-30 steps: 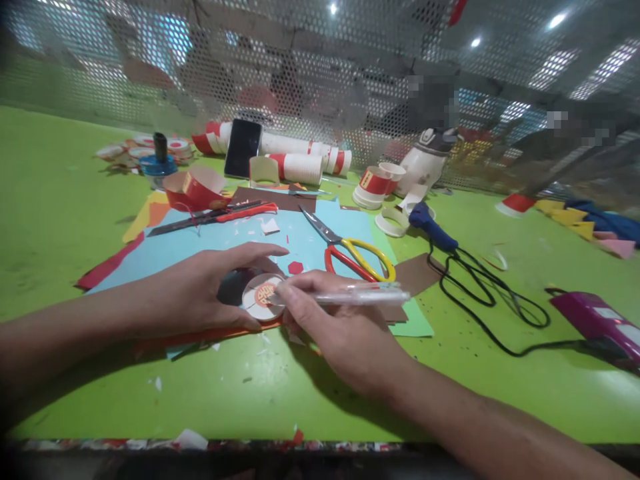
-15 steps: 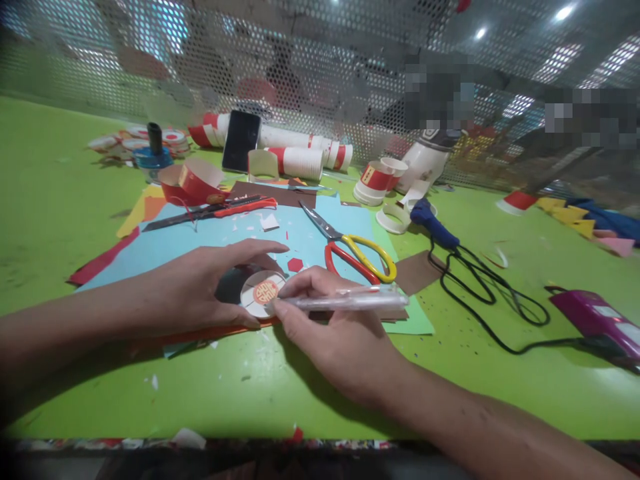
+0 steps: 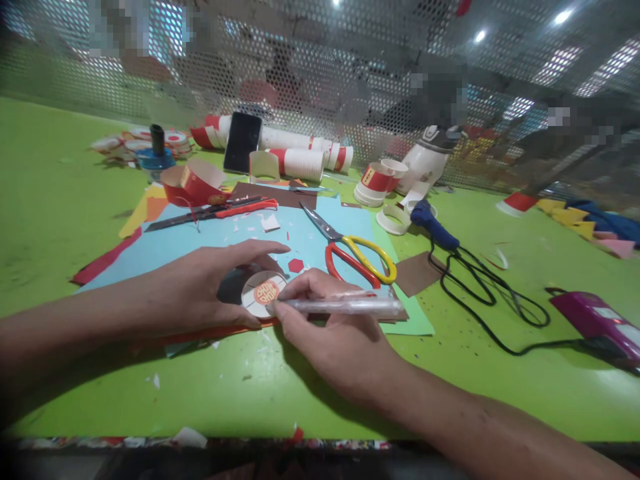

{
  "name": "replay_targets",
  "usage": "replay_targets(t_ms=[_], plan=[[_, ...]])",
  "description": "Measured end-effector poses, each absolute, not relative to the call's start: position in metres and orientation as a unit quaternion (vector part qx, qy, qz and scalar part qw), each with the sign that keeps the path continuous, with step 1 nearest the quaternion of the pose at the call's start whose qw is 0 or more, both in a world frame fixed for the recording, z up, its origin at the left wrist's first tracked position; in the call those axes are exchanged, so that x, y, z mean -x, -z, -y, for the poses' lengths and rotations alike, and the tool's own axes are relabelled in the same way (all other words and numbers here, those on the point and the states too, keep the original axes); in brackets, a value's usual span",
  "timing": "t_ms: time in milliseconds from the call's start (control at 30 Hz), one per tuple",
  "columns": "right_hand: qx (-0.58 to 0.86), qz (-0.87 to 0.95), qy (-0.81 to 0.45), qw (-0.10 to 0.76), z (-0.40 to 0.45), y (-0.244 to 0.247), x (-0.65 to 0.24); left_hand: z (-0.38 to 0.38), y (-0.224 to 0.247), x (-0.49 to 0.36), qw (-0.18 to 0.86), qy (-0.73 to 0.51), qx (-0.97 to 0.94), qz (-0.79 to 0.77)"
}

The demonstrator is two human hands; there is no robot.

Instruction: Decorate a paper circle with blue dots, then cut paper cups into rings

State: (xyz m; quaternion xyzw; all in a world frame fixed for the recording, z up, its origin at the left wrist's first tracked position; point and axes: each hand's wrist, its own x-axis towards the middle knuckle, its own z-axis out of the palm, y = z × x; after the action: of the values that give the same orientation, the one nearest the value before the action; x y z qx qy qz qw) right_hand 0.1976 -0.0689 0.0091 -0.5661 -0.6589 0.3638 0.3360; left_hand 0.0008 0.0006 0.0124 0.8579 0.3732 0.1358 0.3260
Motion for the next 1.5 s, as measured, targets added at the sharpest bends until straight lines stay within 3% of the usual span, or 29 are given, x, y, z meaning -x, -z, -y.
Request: replay_targets(t_ms=[1500], plan=[[0.564, 0.664, -0.368, 0.325, 0.0709, -0.0072, -0.1968, 0.0, -0.0131, -0.0021, 0.318, -0.14, -0.868, -0.356]])
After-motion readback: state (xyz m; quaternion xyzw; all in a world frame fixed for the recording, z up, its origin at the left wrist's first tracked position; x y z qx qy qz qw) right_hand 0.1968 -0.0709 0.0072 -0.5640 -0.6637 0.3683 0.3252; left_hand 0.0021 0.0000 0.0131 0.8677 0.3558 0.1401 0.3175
